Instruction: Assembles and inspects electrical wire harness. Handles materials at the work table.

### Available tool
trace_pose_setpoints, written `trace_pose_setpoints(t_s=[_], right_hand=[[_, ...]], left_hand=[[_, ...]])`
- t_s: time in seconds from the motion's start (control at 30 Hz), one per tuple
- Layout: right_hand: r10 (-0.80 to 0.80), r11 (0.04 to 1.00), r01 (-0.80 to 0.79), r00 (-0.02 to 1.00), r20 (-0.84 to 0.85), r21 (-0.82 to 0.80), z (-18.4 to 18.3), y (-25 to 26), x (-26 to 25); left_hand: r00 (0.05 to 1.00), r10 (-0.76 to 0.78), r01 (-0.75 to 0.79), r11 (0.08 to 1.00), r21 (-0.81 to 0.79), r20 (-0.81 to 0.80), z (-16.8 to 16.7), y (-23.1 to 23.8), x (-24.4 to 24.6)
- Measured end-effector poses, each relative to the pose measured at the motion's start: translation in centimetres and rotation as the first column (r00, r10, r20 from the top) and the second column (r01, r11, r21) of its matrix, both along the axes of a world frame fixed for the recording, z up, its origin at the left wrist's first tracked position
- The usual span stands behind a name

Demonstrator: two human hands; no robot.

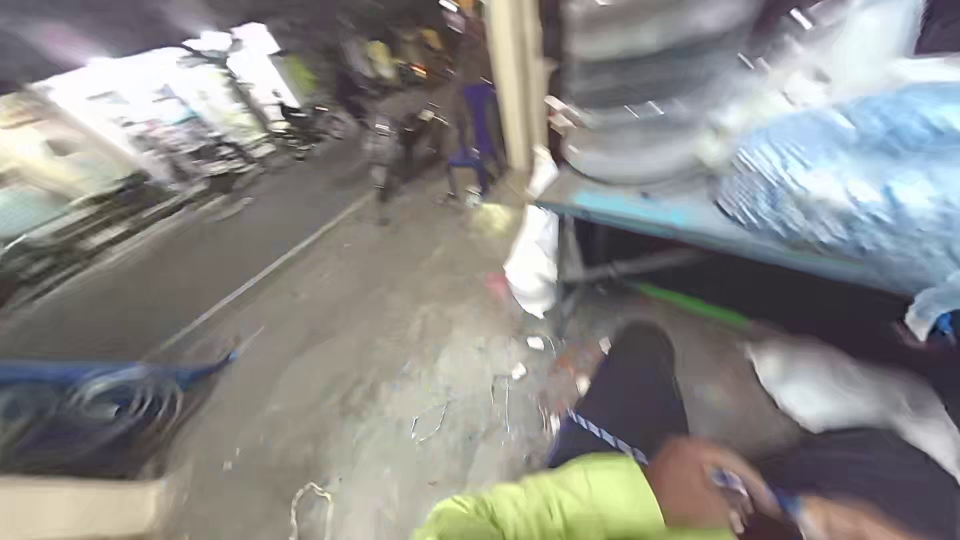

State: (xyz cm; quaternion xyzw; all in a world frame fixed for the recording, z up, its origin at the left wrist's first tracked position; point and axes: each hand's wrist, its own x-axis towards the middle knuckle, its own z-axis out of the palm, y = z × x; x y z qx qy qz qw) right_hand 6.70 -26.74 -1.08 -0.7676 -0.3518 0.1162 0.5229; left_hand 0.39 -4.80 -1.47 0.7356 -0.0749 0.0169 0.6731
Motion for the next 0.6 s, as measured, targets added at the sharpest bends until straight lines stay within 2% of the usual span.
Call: trace_pose_setpoints(t_s=[0.07, 0.13, 0.23, 0.3, 0.37, 0.43, 0.47, 0.53, 0.6], right_hand=[[-0.014, 0.995, 0.026, 0.993, 0.114, -0.098, 0.2, 0.2, -0.2], [0.047, 0.985, -0.011, 0.978, 0.202, -0.174, 0.5, 0.1, -0.6], [0.184, 0.967, -0.138, 0.96, 0.213, -0.214, 0.2, -0.1, 1.1], [0.199, 0.968, -0.172, 0.969, 0.144, -0.181, -0.5, 0.6, 1.8], [0.068, 0.997, -0.068, 0.998, 0.016, -0.048, -0.8, 0.6, 1.4], [-0.151, 0.987, 0.155, 0.982, -0.116, 0.028, 0.2, -0.8, 1.4], [-0.261, 0.962, 0.268, 0.957, -0.124, 0.045, 0.7, -2.0, 1.9], [-0.429, 0.903, 0.43, 0.901, -0.071, -0.004, 1.6, -4.7, 3.1], [-0.485, 0.855, 0.48, 0.874, 0.027, -0.194, 2.3, -7.0, 3.5]], left_hand=[[0.983, -0.142, 0.112, 0.967, -0.23, -0.119, -0.3, 1.5, -0.3], [0.951, -0.243, 0.169, 0.926, -0.338, -0.191, -1.4, 2.1, -0.7], [0.939, -0.234, 0.203, 0.969, -0.143, -0.254, -2.1, 1.6, 1.0], [0.927, -0.218, 0.211, 0.976, -0.058, -0.306, -2.5, 2.5, 1.5], [0.917, -0.225, 0.215, 0.974, -0.069, -0.328, -2.4, 3.0, 1.3], [0.91, -0.24, 0.215, 0.97, -0.11, -0.337, -2.3, 3.1, 0.7], [0.904, -0.239, 0.208, 0.97, -0.124, -0.355, -2.3, 3.1, 0.4], [0.882, -0.189, 0.146, 0.981, -0.13, -0.433, -2.1, 3.0, -0.2], [0.854, -0.128, 0.073, 0.989, -0.127, -0.505, -2.2, 2.6, -0.6]])
